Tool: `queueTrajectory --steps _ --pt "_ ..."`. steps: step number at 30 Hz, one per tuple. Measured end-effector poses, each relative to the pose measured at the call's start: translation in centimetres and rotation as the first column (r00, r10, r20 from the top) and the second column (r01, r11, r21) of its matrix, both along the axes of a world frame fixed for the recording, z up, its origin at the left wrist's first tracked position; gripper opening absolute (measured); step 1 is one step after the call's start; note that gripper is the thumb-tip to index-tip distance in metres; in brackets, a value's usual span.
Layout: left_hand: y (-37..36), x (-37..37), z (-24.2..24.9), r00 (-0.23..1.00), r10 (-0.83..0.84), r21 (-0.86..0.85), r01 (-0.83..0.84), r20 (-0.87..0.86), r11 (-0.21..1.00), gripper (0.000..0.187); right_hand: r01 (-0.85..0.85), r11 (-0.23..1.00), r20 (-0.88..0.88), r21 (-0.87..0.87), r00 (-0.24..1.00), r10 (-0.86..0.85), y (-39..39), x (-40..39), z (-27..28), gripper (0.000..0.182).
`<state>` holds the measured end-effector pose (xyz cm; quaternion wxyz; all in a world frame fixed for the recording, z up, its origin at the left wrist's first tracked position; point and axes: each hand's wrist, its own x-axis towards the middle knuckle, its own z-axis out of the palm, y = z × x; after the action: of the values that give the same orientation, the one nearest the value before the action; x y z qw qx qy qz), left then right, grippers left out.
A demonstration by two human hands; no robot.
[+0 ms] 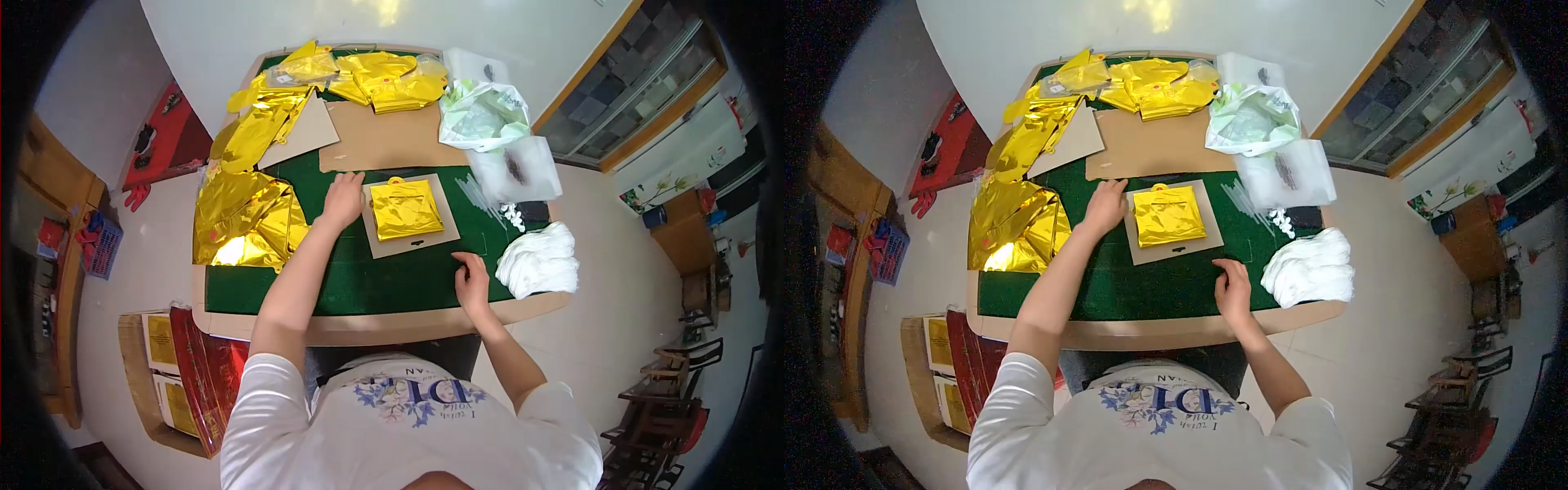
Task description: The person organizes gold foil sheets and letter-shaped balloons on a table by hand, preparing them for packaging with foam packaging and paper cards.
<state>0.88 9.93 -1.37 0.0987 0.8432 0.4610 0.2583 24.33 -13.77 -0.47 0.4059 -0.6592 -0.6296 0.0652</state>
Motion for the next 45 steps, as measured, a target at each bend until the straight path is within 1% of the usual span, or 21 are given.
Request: queueTrajectory --steps 5,7,9,13,14,16,17,19,21,23,24,25,27,29,31,33,35,39,41,43,45 --pt "-1.0 -0.7 0.1 0.999 0.002 -0.064 -0.004 -0.043 0.998 0.016 0.142 0.985 -0.267 -0.1 0.949 -0.164 -0.4 0.2 -2.4 0.035" --pt "-2.6 -1.1 0.4 0.997 -0.002 -0.062 -0.003 -0.073 0.998 0.009 0.134 0.981 -0.324 -0.139 0.93 -0.173 -0.1 0.4 -2.2 0.038" --pt "-5.4 -1.4 0.8 0.997 -0.03 -0.044 0.027 -0.073 0.999 0.008 0.109 0.978 -0.454 -0.179 0.873 -0.181 0.6 0.9 -2.3 0.042" --pt "-11.9 -1.0 1.6 0.987 -0.074 -0.018 0.072 -0.145 0.997 0.017 0.085 0.961 -0.495 -0.264 0.843 -0.21 2.4 2.2 -2.2 0.045" --pt "-13.1 -0.9 1.8 0.985 -0.081 -0.025 0.078 -0.151 0.997 0.017 0.073 0.963 -0.492 -0.259 0.848 -0.196 3.2 2.6 -2.2 0.045" --pt "-14.6 -1.0 2.2 0.971 -0.221 -0.101 0.213 -0.086 0.972 0.022 0.064 0.964 -0.493 -0.257 0.849 -0.188 5.1 3.2 -2.2 0.044" --pt "-14.2 -1.1 2.3 0.97 -0.226 -0.104 0.216 -0.089 0.971 0.022 0.06 0.963 -0.459 -0.262 0.87 -0.179 6.1 3.6 -2.1 0.045" --pt "-11.5 -0.7 2.9 0.98 -0.198 -0.089 0.199 0.022 0.976 0.022 0.058 0.963 -0.425 -0.264 0.889 -0.17 7.9 4.0 -1.9 0.045" --pt "-7.7 0.3 4.7 0.989 -0.135 -0.095 0.13 -0.052 0.987 0.026 -0.04 0.958 -0.386 -0.284 0.919 -0.077 9.5 3.5 -1.4 0.046" --pt "-3.1 0.9 1.7 0.978 -0.176 0.117 0.163 0.113 0.98 0.033 -0.052 0.958 -0.385 -0.283 0.921 -0.063 10.6 2.6 -1.0 0.046" --pt "-1.7 1.0 1.5 0.983 -0.182 0.037 0.182 0.009 0.983 0.038 -0.021 0.967 -0.354 -0.253 0.933 -0.072 10.7 2.0 -0.7 0.045" --pt "-1.1 0.7 0.7 0.983 -0.181 0.045 0.181 0.013 0.982 0.038 0.01 0.975 -0.322 -0.222 0.943 -0.083 10.7 1.7 -0.4 0.044" --pt "-0.1 0.0 -0.9 0.954 -0.232 -0.013 0.234 -0.19 0.972 0.037 0.022 0.987 -0.248 -0.158 0.967 -0.061 8.5 1.1 0.4 0.039" --pt "-2.3 -1.3 -0.8 0.938 -0.254 -0.016 0.258 -0.235 0.966 0.041 0.109 0.986 -0.137 -0.123 0.983 -0.125 5.1 0.3 1.5 0.044" --pt "-5.8 -2.7 0.4 0.898 -0.192 0.031 0.222 -0.396 0.975 0.045 0.132 0.972 -0.136 -0.195 0.978 -0.16 1.9 -0.2 1.3 0.045" --pt "-9.2 -3.8 0.9 0.891 -0.202 0.026 0.232 -0.406 0.972 0.045 0.157 0.948 -0.131 -0.277 0.971 -0.199 0.2 -0.6 0.8 0.046" --pt "-11.8 -4.4 1.3 0.889 -0.203 0.033 0.237 -0.41 0.971 0.045 0.128 0.961 -0.034 -0.244 0.989 -0.141 0.1 -0.6 0.5 0.047" --pt "-15.8 -5.1 1.7 0.915 -0.222 -0.016 0.23 -0.338 0.973 0.044 0.084 0.953 -0.112 -0.291 0.986 -0.122 2.6 -0.4 0.8 0.048" --pt "-16.7 -5.3 1.6 0.951 -0.222 -0.076 0.21 -0.215 0.975 0.048 0.054 0.959 -0.101 -0.277 0.991 -0.084 4.0 0.0 0.6 0.047" --pt "-16.5 -5.0 1.8 0.977 -0.178 -0.073 0.17 -0.12 0.983 0.04 0.018 0.961 -0.086 -0.276 0.995 -0.043 5.2 0.1 0.6 0.046" --pt "-15.5 -4.6 1.3 0.986 -0.096 -0.076 0.107 0.137 0.991 0.031 0.058 0.966 -0.046 -0.251 0.996 -0.072 6.0 0.0 0.5 0.04"
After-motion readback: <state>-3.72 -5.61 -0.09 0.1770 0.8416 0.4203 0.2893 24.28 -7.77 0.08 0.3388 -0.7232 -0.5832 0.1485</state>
